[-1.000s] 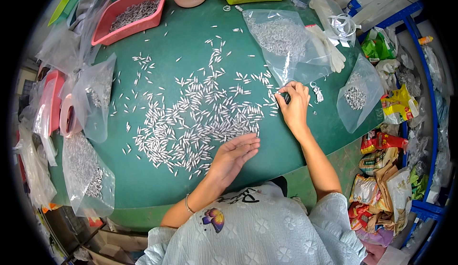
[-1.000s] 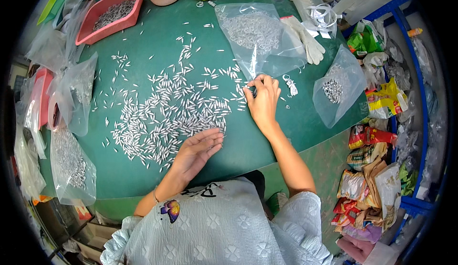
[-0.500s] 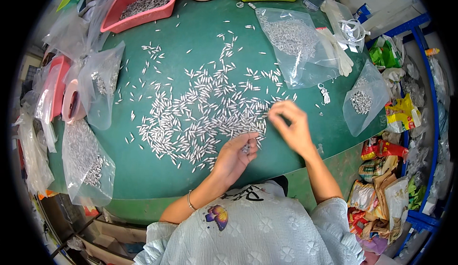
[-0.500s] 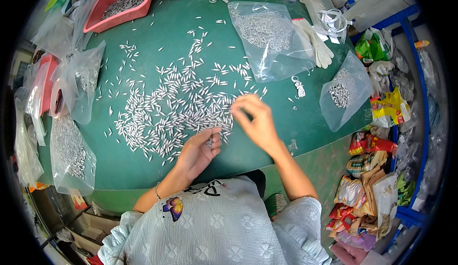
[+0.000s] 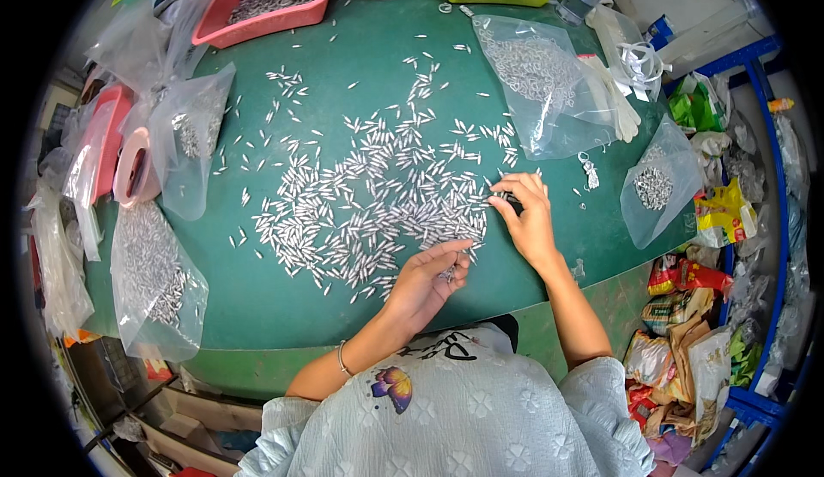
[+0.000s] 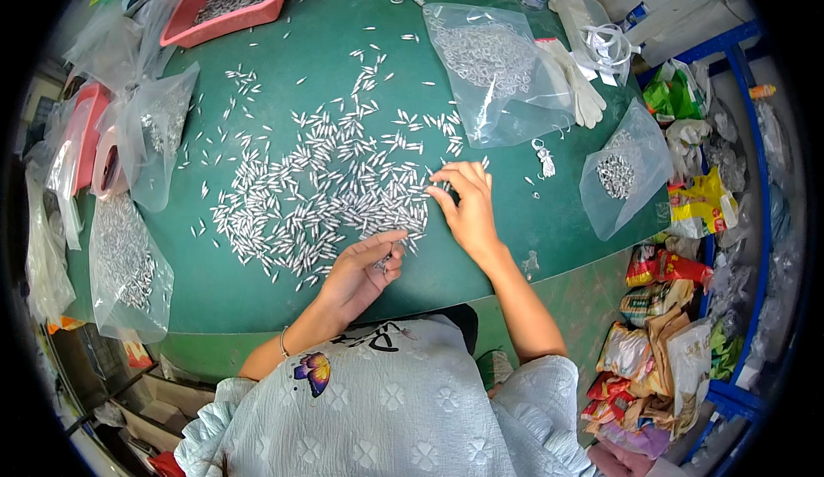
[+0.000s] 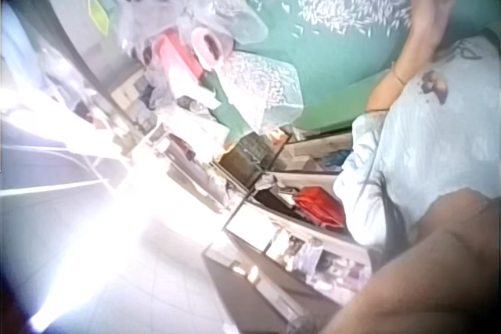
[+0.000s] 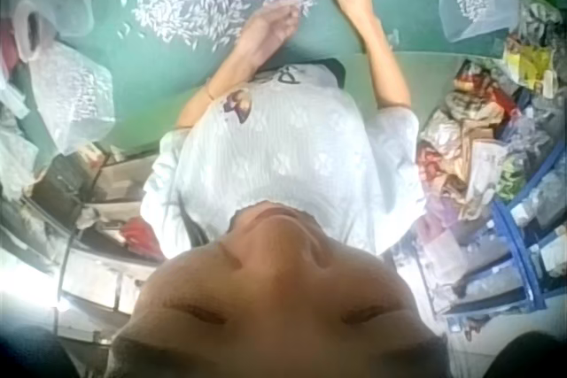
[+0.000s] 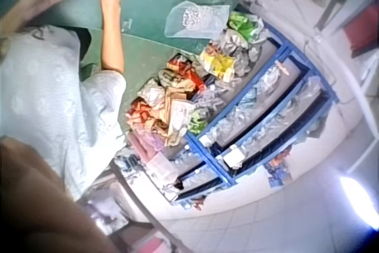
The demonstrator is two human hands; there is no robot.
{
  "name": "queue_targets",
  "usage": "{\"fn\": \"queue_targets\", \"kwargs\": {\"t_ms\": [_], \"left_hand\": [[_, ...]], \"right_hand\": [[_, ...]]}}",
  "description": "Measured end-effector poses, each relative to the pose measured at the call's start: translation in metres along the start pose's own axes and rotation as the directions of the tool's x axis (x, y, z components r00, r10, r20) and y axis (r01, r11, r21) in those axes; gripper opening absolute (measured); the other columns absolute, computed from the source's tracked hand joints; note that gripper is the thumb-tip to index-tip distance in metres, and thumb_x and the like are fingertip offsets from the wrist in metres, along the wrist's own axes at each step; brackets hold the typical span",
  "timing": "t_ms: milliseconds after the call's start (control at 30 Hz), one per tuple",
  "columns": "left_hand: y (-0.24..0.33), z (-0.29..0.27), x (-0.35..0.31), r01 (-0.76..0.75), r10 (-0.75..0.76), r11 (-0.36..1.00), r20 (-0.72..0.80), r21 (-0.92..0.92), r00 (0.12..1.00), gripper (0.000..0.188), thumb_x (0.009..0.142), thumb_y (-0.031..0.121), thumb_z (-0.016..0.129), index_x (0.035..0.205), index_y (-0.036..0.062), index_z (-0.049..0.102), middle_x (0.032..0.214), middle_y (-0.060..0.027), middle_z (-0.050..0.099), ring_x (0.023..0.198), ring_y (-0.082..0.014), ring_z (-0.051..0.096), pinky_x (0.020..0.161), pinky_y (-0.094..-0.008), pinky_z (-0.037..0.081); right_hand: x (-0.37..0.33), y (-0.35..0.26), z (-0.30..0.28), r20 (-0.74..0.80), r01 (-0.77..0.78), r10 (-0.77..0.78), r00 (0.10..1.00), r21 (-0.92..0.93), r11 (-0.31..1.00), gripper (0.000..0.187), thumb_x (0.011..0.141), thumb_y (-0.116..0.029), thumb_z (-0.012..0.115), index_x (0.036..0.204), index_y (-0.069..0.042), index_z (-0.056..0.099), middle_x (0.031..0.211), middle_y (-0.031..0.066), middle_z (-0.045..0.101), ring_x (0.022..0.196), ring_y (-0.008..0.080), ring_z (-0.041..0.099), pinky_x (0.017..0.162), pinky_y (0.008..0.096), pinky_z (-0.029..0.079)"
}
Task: The person repeatedly picks small silver fasteners from a large pile on a green table and transfers them into a clear plastic bag. They occasionally gather more fasteners from the table into their hand before continuing to place them into the bag.
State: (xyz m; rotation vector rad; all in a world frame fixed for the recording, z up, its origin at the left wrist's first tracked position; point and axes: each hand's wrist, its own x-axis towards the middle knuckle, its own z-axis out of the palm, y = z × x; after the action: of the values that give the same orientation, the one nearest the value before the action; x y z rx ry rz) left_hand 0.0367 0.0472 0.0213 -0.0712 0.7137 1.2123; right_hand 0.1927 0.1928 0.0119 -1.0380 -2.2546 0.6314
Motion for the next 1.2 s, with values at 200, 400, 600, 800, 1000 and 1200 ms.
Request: {"fn": "queue_targets", "kwargs": {"t_ms": [200,400,600,800,1000,1200], "left_hand": [[-0.002,-0.006,-0.001,-0.018,0.017,1.0,0.029,0.025,0.999,0.033,0.097,0.009,0.049,0.125,-0.0088,0.053,0.109,-0.0141,0.062,0.097,-0.0186,0.06,0.089,-0.0294,0.05],[0.004,0.006,-0.008,0.01,-0.01,0.999,0.005,-0.052,1.0,0.037,0.099,0.01,0.045,0.13,-0.0102,0.047,0.126,-0.0218,0.057,0.118,-0.0277,0.057,0.104,-0.0362,0.044],[0.019,-0.015,-0.023,-0.071,0.07,0.987,-0.01,-0.144,0.997,0.036,0.096,0.003,0.049,0.129,-0.0091,0.047,0.12,-0.0191,0.059,0.11,-0.0253,0.06,0.1,-0.035,0.048],[0.139,-0.078,-0.046,-0.79,0.662,0.571,-0.446,-0.221,0.603,0.026,0.094,-0.002,0.051,0.118,-0.0084,0.051,0.102,-0.0125,0.06,0.092,-0.0191,0.061,0.082,-0.028,0.056],[0.313,-0.11,-0.068,-0.934,0.828,0.336,-0.512,0.123,0.231,0.014,0.09,0.015,0.052,0.102,0.007,0.054,0.108,-0.0081,0.056,0.106,-0.0269,0.05,0.113,-0.0566,0.01],[0.281,-0.109,-0.055,-0.78,0.915,0.371,-0.341,0.504,0.215,0.057,0.088,0.009,0.051,0.145,0.0066,0.04,0.151,-0.0151,0.034,0.142,-0.0292,0.027,0.114,-0.0526,0.018]], "right_hand": [[-0.014,-0.022,-0.013,0.308,-0.416,0.284,0.908,0.735,0.536,0.016,0.089,-0.005,0.066,0.104,0.001,0.067,0.093,0.0049,0.068,0.076,0.0083,0.056,0.07,0.023,0.045],[-0.025,-0.025,-0.013,0.555,-0.589,0.227,0.801,0.798,0.126,0.023,0.093,-0.008,0.061,0.113,0.004,0.063,0.095,0.0073,0.066,0.081,0.0105,0.056,0.074,0.0227,0.044],[-0.027,-0.004,-0.017,0.478,-0.562,0.327,0.815,0.788,0.249,0.024,0.094,-0.012,0.06,0.112,0.005,0.062,0.088,0.0055,0.062,0.075,0.0112,0.053,0.07,0.0229,0.043],[-0.041,0.004,-0.021,0.465,-0.572,0.393,0.793,0.791,0.216,0.019,0.093,-0.007,0.061,0.108,0.005,0.064,0.086,0.0074,0.065,0.073,0.0127,0.058,0.069,0.0246,0.046],[-0.039,-0.002,-0.017,0.489,-0.579,0.357,0.796,0.786,0.215,0.016,0.092,-0.006,0.062,0.105,0.003,0.064,0.093,0.0109,0.068,0.078,0.0153,0.062,0.071,0.027,0.049],[-0.03,0.001,-0.032,0.318,-0.449,0.416,0.852,0.853,0.267,0.016,0.094,-0.01,0.061,0.104,0.002,0.063,0.094,0.01,0.067,0.079,0.015,0.062,0.071,0.0274,0.05]]}}
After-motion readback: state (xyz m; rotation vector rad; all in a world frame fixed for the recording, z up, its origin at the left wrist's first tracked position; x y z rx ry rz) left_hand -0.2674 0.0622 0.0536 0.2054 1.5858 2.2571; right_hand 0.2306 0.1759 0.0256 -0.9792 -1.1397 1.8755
